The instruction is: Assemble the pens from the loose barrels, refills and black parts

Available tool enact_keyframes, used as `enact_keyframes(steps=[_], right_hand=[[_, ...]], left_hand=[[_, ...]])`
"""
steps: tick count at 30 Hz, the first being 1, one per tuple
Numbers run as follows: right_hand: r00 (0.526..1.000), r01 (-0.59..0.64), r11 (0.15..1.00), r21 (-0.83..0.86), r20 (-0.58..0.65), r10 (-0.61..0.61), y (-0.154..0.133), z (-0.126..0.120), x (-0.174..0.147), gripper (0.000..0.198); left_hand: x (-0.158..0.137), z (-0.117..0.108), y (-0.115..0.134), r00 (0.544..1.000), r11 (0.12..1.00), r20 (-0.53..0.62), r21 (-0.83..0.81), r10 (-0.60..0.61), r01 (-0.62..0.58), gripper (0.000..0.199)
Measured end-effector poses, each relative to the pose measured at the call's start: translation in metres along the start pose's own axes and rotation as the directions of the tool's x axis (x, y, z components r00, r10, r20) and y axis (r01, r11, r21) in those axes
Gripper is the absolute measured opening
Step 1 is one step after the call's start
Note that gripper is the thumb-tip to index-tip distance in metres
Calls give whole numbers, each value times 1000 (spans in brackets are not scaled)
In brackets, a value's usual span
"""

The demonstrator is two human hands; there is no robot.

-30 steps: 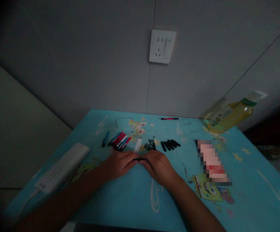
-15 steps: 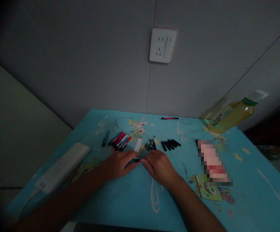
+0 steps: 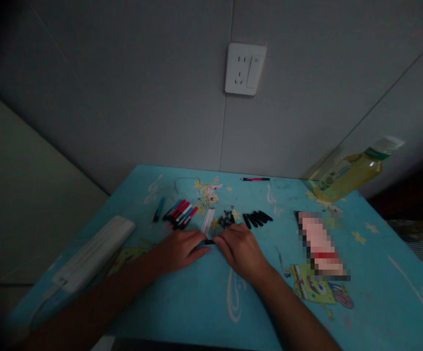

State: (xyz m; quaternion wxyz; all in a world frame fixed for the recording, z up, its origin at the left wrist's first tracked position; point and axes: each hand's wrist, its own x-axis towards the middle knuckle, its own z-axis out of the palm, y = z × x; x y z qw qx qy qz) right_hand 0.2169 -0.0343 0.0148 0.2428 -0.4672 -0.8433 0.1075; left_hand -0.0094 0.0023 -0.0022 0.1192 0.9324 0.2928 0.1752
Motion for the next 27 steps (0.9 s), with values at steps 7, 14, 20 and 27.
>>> enact_keyframes(steps=[7,14,20,27], right_hand=[[999,42,996,73,20,-43,-3,-2,-1,18],[999,-16,1000,21,-45,17,-2,1,-2,27],[970,-107,992,62,-213,118,-1,-2,-3,26],[996,-8,998,57,-87,13,-11,6,-2,26]], left_hand=[[-2,4,-6,1000,1000,1,3,13,-13,29],[2,-7,-6,987,990,-146,-133,-69,50,26],[14,-6,-15,817,532,-161,-823,-553,197,25],[22,-2,-17,662,12,-26,-1000,-749,-25,29]])
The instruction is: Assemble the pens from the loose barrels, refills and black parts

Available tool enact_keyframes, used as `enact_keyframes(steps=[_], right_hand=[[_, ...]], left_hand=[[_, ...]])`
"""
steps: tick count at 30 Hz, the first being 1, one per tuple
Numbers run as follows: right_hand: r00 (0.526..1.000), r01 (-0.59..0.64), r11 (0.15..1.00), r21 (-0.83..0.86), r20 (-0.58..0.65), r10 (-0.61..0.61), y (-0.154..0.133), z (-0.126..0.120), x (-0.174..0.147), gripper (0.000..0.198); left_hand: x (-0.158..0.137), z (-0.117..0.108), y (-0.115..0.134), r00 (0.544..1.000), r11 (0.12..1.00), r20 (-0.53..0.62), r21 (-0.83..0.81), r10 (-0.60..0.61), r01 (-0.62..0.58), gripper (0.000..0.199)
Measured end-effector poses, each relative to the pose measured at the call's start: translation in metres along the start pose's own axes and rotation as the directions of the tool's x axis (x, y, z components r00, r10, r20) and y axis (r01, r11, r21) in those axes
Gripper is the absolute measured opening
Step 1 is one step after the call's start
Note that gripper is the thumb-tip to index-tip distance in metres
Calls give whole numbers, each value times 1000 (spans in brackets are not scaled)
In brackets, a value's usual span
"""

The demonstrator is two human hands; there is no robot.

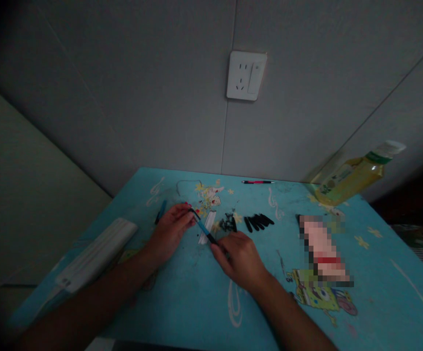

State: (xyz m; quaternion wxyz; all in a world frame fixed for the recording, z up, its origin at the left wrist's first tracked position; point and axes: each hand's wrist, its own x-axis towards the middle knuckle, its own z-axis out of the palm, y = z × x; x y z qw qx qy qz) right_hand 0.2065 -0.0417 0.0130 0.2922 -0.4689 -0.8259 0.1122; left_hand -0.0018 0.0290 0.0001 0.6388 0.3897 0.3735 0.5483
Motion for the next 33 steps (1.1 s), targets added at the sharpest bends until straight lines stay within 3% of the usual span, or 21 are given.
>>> enact_keyframes(steps=[8,13,19,22,28,33], right_hand=[[984,33,999,-37,178,-26,-12,12,-2,25],[984,28,999,-27,177,-23,-11,15,-2,24],[993,-114,992,55,-10,115,-7,7,-1,22],[961,-207,965,159,-154,231,-4,1,0,23],[846,-275,868,413,-325,423,-2,-11,0,19],[782,-287,824,488,-377,496,-1,-15,-1,23]], left_hand=[[-8,5,7,985,976,31,127,172,-174,23],[-9,4,5,978,965,9,159,210,-209,25],[-6,2,5,978,979,-88,95,190,-182,27],[-4,2,5,986,988,-78,59,150,-146,32],[-8,2,1,992,974,124,225,-37,8,30],[-19,4,-10,954,939,280,343,-106,4,30]])
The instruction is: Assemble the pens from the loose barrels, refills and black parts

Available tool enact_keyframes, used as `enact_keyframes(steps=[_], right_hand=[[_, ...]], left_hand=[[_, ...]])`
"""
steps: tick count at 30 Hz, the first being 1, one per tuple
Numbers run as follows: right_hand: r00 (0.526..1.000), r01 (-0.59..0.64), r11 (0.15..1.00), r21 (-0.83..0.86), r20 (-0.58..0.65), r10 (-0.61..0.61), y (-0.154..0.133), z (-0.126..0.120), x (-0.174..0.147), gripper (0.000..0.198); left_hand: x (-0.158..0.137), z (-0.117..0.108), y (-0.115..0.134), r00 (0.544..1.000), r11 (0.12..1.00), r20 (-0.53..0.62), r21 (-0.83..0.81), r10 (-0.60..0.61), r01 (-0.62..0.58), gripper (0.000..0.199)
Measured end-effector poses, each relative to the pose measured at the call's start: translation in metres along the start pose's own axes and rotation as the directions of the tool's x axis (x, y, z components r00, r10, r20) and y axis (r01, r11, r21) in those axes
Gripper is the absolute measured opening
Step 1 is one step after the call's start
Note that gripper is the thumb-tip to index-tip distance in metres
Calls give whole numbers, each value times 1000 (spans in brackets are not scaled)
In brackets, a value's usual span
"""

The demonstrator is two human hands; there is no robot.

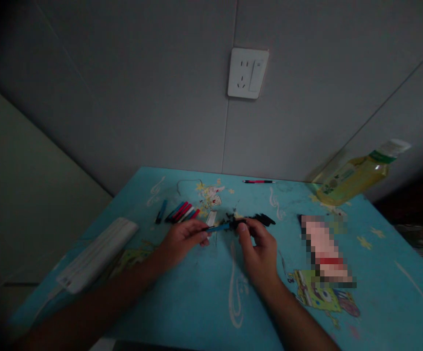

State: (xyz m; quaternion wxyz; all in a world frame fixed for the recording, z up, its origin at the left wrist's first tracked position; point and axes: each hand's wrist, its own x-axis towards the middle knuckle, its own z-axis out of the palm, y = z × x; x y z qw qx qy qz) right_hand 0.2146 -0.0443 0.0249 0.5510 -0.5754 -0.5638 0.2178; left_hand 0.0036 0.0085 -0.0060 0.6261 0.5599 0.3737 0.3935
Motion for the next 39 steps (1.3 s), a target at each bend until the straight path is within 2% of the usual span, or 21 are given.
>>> enact_keyframes(steps=[6,13,16,19,22,24,26,29,30,32,35,39], right_hand=[[999,28,1000,5,-27,-28,5,0,-3,21],[998,27,999,19,-51,-26,7,-1,-5,22],[997,29,998,47,-75,-26,6,-2,-4,21],[999,28,998,53,-41,-26,5,-3,-2,19],[994,54,998,18,92,-55,4,0,0,17],[961,115,993,-13,253,-108,3,4,-1,17],[882,185,982,-47,449,-144,3,11,-4,18],[730,301,945,-127,669,-143,5,22,-12,23],[692,349,924,-157,708,-141,6,25,-14,24],[644,437,874,-211,752,-140,8,28,-18,24],[624,486,834,-262,772,-121,8,28,-19,24],[656,427,863,-270,749,-91,6,24,-17,24]], left_hand=[[-8,4,-1,981,992,194,125,-9,-15,24],[-9,6,-3,982,987,187,152,22,-51,19],[-8,6,-1,993,994,117,96,31,-42,23],[-7,4,8,994,996,-62,22,91,-89,25],[-4,-3,20,941,975,-267,-29,207,-222,22],[-2,-7,25,896,951,-359,-63,261,-303,22],[-1,-10,27,875,939,-397,-81,277,-334,23],[-3,-8,24,880,941,-384,-71,280,-330,24],[-4,-7,23,887,944,-366,-63,281,-325,23],[-7,-4,19,902,947,-326,-54,282,-315,20],[-9,-1,17,911,949,-304,-57,279,-310,19],[-7,-3,17,902,944,-320,-58,290,-324,20]])
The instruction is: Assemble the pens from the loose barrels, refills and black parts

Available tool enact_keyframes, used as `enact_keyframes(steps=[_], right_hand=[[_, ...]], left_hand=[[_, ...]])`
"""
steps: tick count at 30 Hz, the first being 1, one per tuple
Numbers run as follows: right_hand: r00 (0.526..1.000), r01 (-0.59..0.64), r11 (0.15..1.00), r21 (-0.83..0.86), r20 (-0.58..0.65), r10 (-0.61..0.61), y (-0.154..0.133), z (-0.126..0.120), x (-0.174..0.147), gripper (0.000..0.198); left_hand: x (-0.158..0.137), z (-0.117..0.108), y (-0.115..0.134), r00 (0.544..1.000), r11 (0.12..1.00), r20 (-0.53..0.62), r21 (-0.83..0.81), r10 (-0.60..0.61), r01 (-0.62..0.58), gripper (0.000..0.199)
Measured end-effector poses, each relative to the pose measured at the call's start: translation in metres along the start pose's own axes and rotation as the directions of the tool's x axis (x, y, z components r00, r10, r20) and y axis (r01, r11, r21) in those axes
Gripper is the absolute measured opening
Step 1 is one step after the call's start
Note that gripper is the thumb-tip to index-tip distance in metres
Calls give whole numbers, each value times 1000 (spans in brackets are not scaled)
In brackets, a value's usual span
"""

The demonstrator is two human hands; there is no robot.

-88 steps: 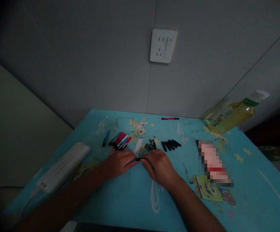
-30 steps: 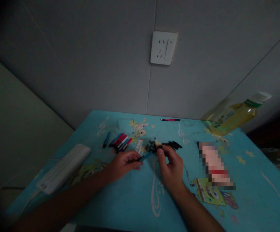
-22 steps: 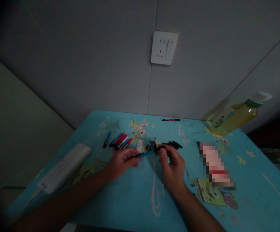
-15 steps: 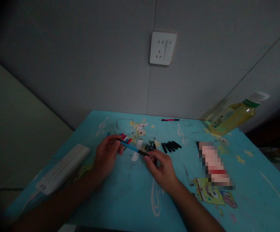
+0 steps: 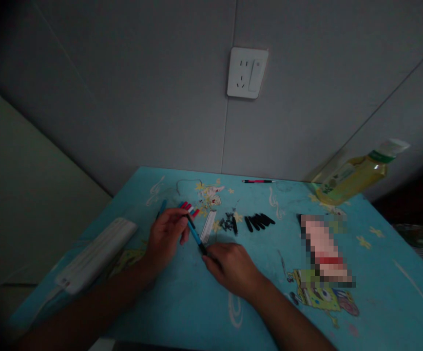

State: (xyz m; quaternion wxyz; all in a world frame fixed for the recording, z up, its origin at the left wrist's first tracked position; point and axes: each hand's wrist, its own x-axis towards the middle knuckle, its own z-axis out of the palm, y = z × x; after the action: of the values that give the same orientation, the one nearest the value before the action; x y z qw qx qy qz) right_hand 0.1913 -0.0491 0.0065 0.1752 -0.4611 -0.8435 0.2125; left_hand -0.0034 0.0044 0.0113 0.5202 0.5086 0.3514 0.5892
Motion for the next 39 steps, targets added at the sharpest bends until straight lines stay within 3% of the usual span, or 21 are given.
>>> enact_keyframes(steps=[8,21,28,39], right_hand=[[998,-38,996,80,-39,41,0,0,1,24],[1000,21,995,95,-12,-20,-2,-2,0,18],[998,17,992,127,-69,-8,-2,-2,-1,20],[989,-8,982,187,-146,36,-6,-4,0,20]], left_hand=[[4,-2,0,992,996,-97,-20,81,-83,17],[8,0,9,984,998,-169,-40,50,-57,19],[8,-1,5,992,997,-122,-82,-22,12,20],[8,0,6,992,997,-125,-69,-26,17,24]])
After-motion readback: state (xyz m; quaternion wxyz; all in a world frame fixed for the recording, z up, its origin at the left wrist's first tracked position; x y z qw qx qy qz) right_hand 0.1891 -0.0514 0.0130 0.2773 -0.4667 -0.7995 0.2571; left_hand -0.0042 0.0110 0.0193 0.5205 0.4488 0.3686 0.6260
